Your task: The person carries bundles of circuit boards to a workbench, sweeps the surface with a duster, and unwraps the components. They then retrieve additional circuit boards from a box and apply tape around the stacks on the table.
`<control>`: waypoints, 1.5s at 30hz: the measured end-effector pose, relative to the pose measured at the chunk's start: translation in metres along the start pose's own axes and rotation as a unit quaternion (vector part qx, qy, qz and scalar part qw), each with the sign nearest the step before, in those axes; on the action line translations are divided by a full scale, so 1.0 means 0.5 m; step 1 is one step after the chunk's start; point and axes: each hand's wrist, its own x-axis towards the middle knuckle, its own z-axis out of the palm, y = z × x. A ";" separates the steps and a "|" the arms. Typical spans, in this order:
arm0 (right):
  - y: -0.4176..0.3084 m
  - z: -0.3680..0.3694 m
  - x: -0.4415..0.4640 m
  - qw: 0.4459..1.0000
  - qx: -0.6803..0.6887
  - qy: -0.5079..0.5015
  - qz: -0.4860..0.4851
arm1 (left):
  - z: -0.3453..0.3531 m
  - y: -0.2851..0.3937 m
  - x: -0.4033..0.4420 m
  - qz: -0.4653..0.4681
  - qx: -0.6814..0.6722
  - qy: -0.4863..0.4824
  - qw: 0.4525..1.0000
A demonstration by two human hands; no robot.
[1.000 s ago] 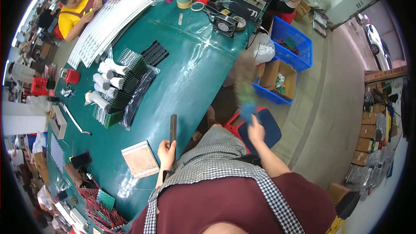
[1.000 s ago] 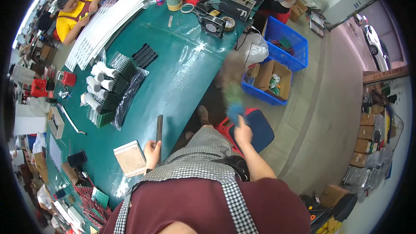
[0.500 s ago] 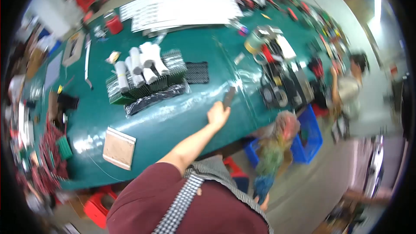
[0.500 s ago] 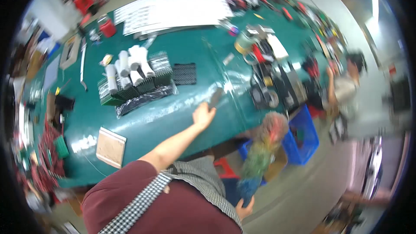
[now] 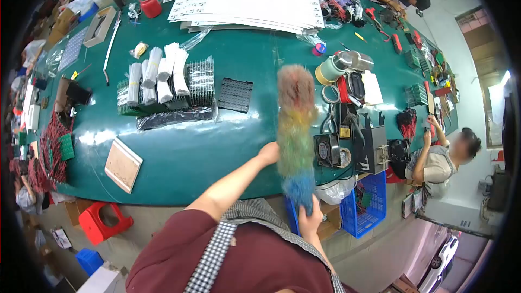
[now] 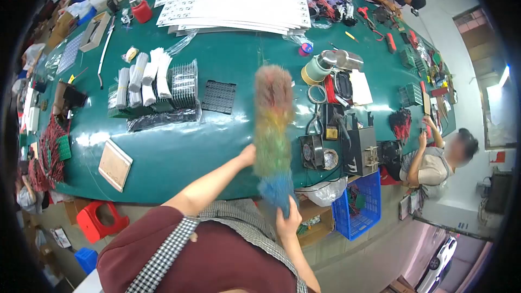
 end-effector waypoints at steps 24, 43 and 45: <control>-0.438 0.398 -0.065 0.809 0.096 -0.570 -0.108 | -0.537 -0.008 -0.843 -0.118 -0.585 0.445 0.668; -0.770 0.754 -0.232 0.739 0.136 -0.619 -0.230 | -0.933 -0.184 -1.319 -0.150 -0.214 0.750 0.608; -0.740 0.747 -0.225 0.748 0.102 -0.615 -0.226 | -1.017 -0.248 -1.427 -0.147 -0.035 0.771 0.619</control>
